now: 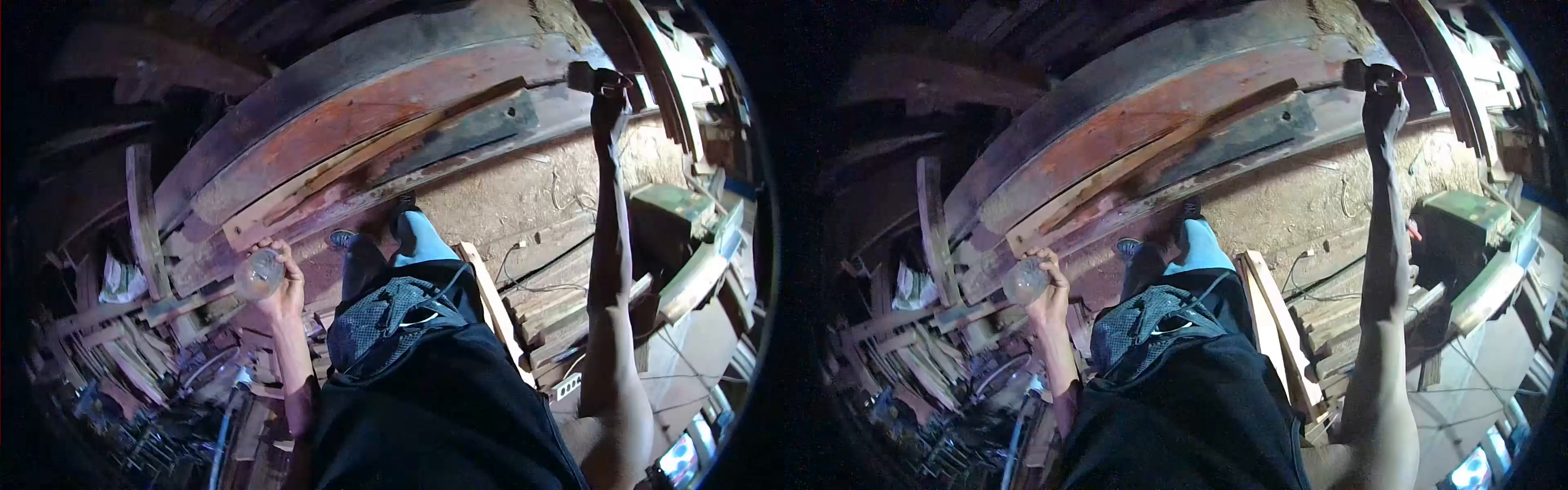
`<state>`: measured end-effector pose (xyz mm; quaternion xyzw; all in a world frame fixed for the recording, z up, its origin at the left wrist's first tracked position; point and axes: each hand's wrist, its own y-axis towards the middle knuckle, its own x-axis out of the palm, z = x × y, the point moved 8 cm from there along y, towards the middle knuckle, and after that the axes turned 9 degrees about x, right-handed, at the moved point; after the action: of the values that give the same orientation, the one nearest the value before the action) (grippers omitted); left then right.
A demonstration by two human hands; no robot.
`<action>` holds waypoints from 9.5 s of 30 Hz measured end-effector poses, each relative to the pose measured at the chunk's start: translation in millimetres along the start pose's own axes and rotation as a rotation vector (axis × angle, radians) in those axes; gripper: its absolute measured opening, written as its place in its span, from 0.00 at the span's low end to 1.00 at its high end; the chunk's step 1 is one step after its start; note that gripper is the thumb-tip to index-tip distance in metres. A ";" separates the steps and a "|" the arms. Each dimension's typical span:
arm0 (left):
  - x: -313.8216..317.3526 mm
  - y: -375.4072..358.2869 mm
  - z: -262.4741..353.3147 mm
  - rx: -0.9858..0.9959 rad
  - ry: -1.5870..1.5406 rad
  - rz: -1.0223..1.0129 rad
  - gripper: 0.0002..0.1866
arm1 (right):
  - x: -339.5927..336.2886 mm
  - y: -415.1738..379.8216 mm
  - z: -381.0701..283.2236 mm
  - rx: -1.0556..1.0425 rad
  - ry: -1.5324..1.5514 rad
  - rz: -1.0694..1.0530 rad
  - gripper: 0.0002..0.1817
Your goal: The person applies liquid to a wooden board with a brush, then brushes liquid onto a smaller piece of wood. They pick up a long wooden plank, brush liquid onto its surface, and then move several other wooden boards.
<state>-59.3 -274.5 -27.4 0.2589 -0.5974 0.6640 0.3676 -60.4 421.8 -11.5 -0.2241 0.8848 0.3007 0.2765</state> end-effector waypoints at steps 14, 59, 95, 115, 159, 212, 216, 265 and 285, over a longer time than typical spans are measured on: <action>-34.7 -24.7 84.1 0.062 -0.112 0.024 0.10 | 193.1 -436.7 -424.0 -0.667 0.013 -0.973 0.21; -64.9 -29.0 106.2 0.101 -0.123 0.030 0.13 | 186.0 -351.1 -229.9 -1.074 -0.394 -0.821 0.13; -64.9 6.7 47.9 0.143 0.250 -0.045 0.21 | 9.2 -401.4 -509.1 -0.437 0.354 -1.113 0.17; -62.7 -16.8 38.4 0.103 0.192 0.065 0.19 | -9.2 -403.4 -528.3 -0.547 0.389 -1.061 0.11; -40.3 -7.9 29.3 0.072 0.181 0.006 0.19 | 33.7 -395.7 -528.6 -0.333 0.292 -1.081 0.06; -129.1 14.9 122.3 0.211 0.167 0.095 0.13 | 99.6 -401.1 -409.0 0.351 0.679 -1.180 0.18; -142.4 15.2 149.8 0.271 0.157 0.009 0.13 | 176.5 -420.0 -361.1 0.427 0.670 -1.092 0.18; -97.0 -27.4 114.3 0.168 0.227 0.074 0.11 | 72.0 -188.4 -99.3 0.025 -0.319 -0.303 0.10; -45.0 -18.0 18.9 0.137 0.165 -0.024 0.12 | 39.3 -95.7 -40.3 0.038 -0.152 -0.352 0.12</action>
<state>-19.9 -300.9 -48.9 0.2350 -0.5149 0.7181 0.4050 -50.1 317.6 -48.3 -0.3468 0.8140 0.2472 0.3951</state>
